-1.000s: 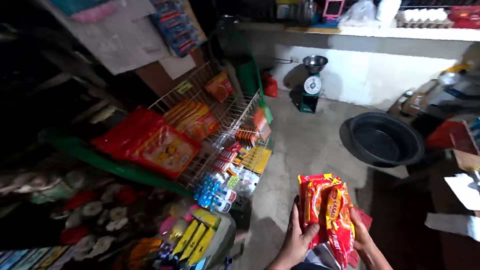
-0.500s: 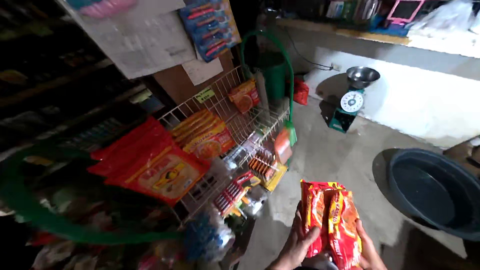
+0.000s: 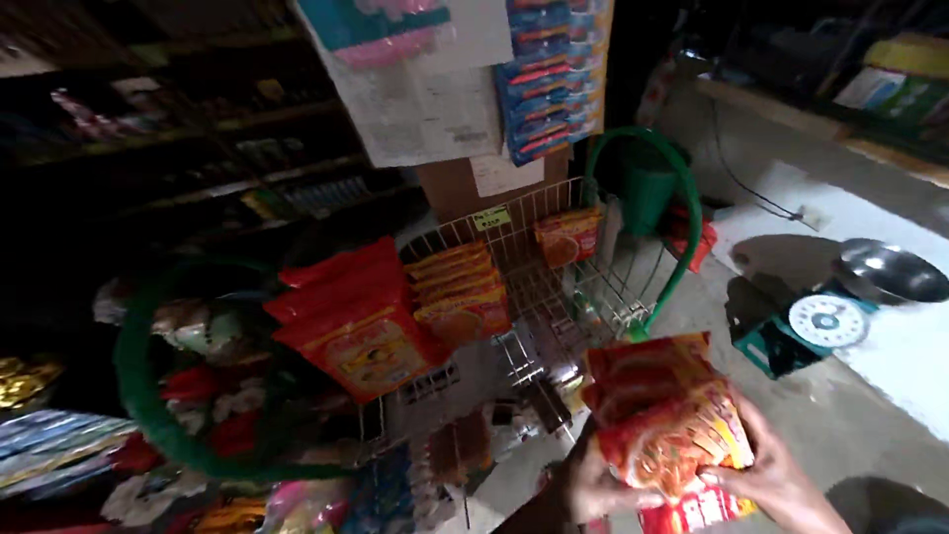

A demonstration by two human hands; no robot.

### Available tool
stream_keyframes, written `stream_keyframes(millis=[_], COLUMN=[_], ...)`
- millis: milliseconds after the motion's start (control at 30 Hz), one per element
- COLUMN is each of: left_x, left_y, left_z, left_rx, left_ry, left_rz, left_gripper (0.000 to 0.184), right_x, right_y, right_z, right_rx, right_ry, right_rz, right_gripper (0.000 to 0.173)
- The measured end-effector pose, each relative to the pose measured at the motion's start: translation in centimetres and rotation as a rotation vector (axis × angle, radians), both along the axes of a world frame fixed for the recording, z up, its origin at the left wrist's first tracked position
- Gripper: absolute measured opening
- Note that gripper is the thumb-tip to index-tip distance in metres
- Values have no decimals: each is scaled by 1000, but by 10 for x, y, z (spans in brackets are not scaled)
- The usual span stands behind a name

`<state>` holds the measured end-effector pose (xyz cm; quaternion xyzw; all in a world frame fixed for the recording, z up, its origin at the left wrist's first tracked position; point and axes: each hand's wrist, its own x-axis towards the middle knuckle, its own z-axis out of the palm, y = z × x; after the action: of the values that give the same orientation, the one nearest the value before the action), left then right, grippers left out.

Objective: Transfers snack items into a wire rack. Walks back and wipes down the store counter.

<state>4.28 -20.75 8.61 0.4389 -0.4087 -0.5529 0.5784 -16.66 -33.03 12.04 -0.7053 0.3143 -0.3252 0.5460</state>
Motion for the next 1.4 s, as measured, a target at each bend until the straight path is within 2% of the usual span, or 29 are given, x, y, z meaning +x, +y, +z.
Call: stream_keyframes(millis=[67, 100, 167, 267, 367, 433, 467, 533, 600, 667, 767, 900, 1000, 1100, 1167, 1233, 1300, 1333, 1367, 1400], left_x=[20, 33, 60, 86, 102, 105, 104, 96, 92, 90, 88, 80, 76, 74, 72, 74, 79, 84, 94, 106], left_y=[-18, -29, -56, -97, -141, -164, -176, -201, -221, -235, -257, -283, -298, -291, -269, -241, -211, -201, -196, -193], left_z=[16, 18, 21, -1, -35, -46, -51, -61, -53, -53, -62, -76, -92, -88, -73, -50, -30, -27, -26, -29], left_rx=[181, 289, 497, 466, 470, 400, 372, 265, 234, 240, 257, 294, 328, 471, 488, 381, 313, 309, 338, 378], left_ry=[-60, -113, -212, -271, -353, -325, -215, 299, 637, 754, 814, 916, 812, 594, 291, -136, -449, -530, -590, -640], left_rz=[92, 117, 166, 217, 159, 133, 164, 298, 381, 438, 495, 514, 435, 308, 160, 75, 297, 454, 568, 610], left_gripper=[45, 41, 48, 43, 56, 51, 45, 35, 31, 32, 40, 36, 30, 36, 41, 32, 31, 40, 56, 75], right_x=[38, 59, 102, 169, 221, 245, 254, 271, 286, 297, 307, 311, 306, 296, 286, 275, 266, 262, 258, 255], right_y=[-36, -56, -96, -149, -192, -212, -220, -236, -247, -257, -268, -267, -266, -268, -272, -277, -278, -276, -274, -270], right_z=[29, 43, 68, 91, 86, 80, 76, 71, 70, 68, 61, 52, 43, 32, 19, 10, 0, -5, -9, -12], right_rx=[-151, -234, -450, -560, -595, -615, -624, -628, -621, -654, -710, -792, -843, -831, -845, -879, -902, -909, -919, -907], right_ry=[127, 181, 315, 611, 797, 894, 924, 975, 1032, 1071, 1070, 1144, 1140, 1108, 1045, 965, 909, 896, 880, 871], right_rz=[74, 143, 294, 517, 641, 680, 694, 720, 738, 767, 776, 765, 794, 809, 780, 741, 674, 629, 576, 524], right_gripper=[115, 113, 110, 109, 113, 110, 110, 110, 113, 114, 109, 102, 93, 94, 93, 97, 89, 82, 75, 73])
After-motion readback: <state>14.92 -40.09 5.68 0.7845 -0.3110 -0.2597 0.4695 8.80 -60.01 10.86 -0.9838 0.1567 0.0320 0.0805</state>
